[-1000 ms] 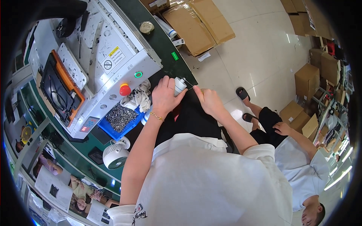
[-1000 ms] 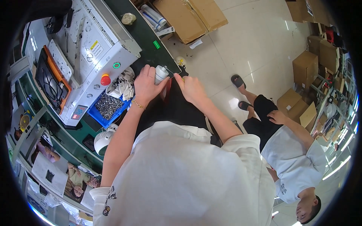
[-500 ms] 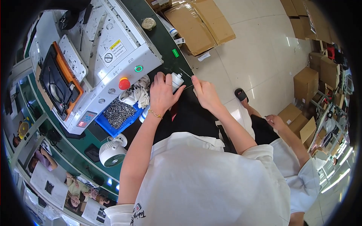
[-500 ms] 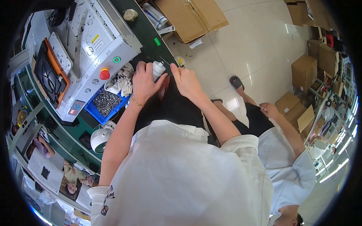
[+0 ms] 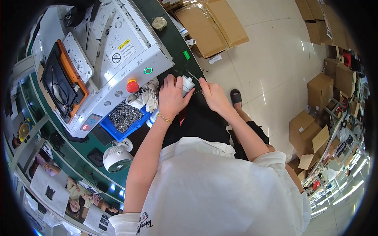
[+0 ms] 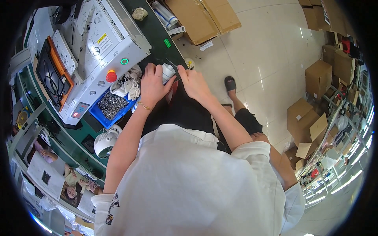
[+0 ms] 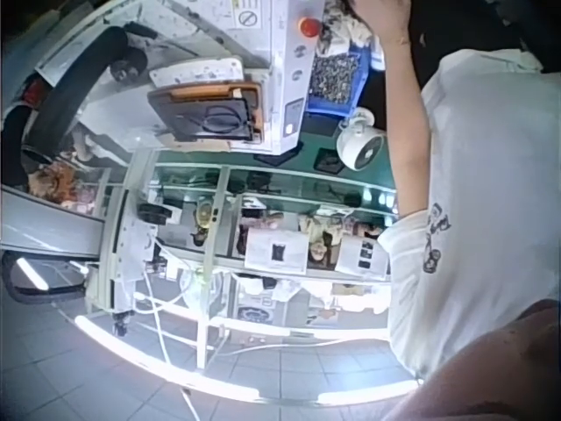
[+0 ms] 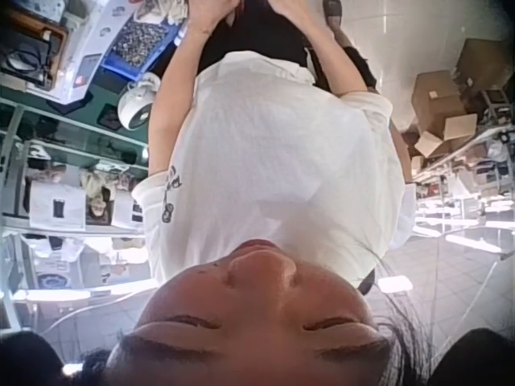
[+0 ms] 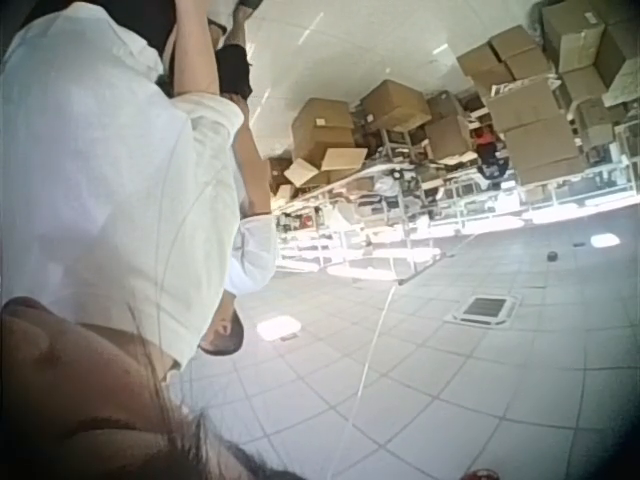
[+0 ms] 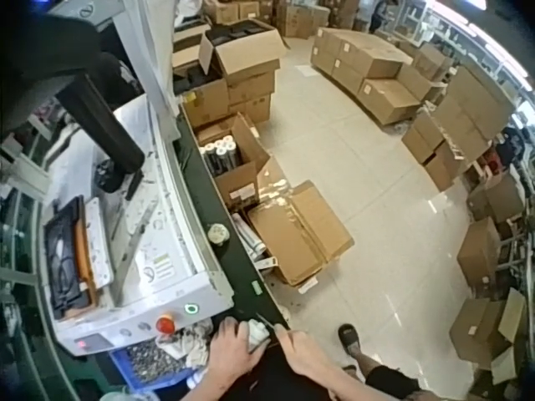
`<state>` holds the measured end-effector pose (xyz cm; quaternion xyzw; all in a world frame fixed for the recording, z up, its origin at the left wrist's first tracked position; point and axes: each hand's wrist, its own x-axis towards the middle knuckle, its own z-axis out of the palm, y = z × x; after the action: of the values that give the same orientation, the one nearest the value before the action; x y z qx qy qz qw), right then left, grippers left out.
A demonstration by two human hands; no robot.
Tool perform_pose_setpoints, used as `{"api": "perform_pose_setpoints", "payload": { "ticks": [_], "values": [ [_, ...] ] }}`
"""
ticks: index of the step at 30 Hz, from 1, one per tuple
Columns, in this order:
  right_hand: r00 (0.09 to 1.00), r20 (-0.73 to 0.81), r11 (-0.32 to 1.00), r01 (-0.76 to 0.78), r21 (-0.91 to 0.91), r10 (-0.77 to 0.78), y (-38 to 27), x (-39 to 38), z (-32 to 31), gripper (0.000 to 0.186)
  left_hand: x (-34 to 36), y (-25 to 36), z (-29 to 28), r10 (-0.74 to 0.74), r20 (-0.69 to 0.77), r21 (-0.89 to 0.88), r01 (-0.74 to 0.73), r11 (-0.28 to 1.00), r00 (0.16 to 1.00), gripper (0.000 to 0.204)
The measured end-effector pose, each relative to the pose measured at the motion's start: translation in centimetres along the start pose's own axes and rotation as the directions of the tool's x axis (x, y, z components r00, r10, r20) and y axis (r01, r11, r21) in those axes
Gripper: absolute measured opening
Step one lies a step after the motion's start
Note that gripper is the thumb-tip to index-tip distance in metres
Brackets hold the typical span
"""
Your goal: Attaching a material cartridge to an industrial dispensing machine and wiping down parts with a rag.
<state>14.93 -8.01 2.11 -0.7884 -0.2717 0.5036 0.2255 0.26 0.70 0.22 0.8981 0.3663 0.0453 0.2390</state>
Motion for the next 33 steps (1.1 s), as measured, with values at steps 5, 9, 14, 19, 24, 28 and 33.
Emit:
{"api": "perform_pose_setpoints", "payload": {
  "ticks": [5, 9, 14, 19, 24, 28, 33],
  "values": [
    [0.998, -0.016, 0.997, 0.066, -0.034, -0.067, -0.4, -0.5, 0.1, 0.062, 0.0, -0.1, 0.0, -0.01, 0.002, -0.009, 0.01, 1.0, 1.0, 0.045],
    [0.996, -0.03, 0.995, 0.085, -0.061, -0.086, -0.2, -0.4, 0.6, 0.061, 0.0, -0.1, 0.0, -0.015, 0.017, -0.012, 0.015, 1.0, 1.0, 0.045],
    [0.992, -0.076, 0.994, 0.096, -0.042, -0.099, -0.8, -0.6, 0.8, 0.06, 0.0, -0.1, 0.0, -0.019, 0.017, -0.013, 0.019, 1.0, 1.0, 0.045],
    [0.997, -0.037, 0.994, 0.066, -0.085, -0.07, -0.3, -0.2, 0.8, 0.06, 0.1, -0.1, 0.1, -0.016, 0.013, -0.011, 0.016, 1.0, 1.0, 0.047],
    [0.999, -0.022, 0.974, 0.038, -0.225, -0.044, 0.3, 0.1, 1.2, 0.062, 0.2, -0.1, -0.2, -0.018, 0.018, -0.009, 0.018, 1.0, 1.0, 0.048],
    [0.992, -0.039, 0.956, 0.107, -0.274, -0.122, 0.7, -0.1, 1.3, 0.062, 0.3, 0.2, -0.1, -0.059, 0.021, 0.052, 0.058, 0.997, 0.998, 0.05],
    [0.989, -0.074, 0.922, 0.093, -0.375, -0.129, -0.4, 0.6, 1.7, 0.059, 0.2, 0.0, 0.2, -0.056, 0.027, 0.027, 0.055, 0.998, 0.998, 0.048]
  ]
}}
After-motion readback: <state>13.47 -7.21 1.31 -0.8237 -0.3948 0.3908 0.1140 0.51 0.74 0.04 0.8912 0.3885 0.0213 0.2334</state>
